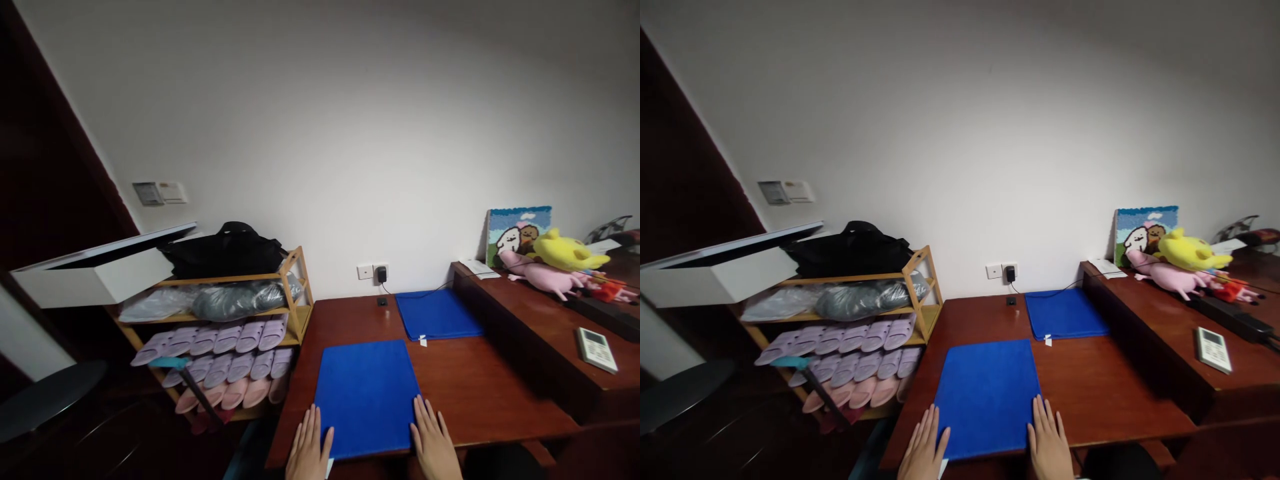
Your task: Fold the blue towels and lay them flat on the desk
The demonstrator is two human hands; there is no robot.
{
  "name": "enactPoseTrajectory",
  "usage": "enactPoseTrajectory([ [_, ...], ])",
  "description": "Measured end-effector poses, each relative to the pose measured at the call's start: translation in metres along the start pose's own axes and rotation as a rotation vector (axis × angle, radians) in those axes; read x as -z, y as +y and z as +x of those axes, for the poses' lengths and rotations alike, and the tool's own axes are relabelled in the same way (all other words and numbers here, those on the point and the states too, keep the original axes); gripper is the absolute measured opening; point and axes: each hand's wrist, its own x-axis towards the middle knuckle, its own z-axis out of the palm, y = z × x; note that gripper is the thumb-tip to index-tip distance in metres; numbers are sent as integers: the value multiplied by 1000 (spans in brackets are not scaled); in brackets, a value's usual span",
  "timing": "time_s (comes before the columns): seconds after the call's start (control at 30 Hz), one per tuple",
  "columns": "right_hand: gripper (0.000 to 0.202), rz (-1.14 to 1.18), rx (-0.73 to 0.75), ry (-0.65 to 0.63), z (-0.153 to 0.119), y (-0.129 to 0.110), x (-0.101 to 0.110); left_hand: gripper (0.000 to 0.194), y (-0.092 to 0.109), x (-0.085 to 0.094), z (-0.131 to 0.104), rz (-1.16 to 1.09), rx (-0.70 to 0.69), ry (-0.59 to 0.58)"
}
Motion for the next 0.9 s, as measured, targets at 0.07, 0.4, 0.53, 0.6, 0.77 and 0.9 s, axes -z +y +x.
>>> enactPoseTrajectory([
  [0.07, 64, 8, 17, 0, -8, 4, -4, 65, 6, 2, -1, -25, -13, 34],
  [0.4, 60, -16, 69, 96, -15, 5, -5, 61, 203, 15, 33, -239, -480, -211],
  [0.53, 58, -21, 80, 116, -15, 7, -10, 60, 215, 5, 28, -229, -482, -247],
  [0.6, 58, -12, 86, 127, -15, 8, -11, 62, 190, 0, 20, -196, -443, -206],
  [0.77, 62, 0, 60, 99, -17, 6, -7, 67, 86, -6, -4, -29, -113, -69],
  [0.9, 63, 0, 17, 46, -17, 2, 0, 71, 27, -8, -20, 25, 41, 28],
])
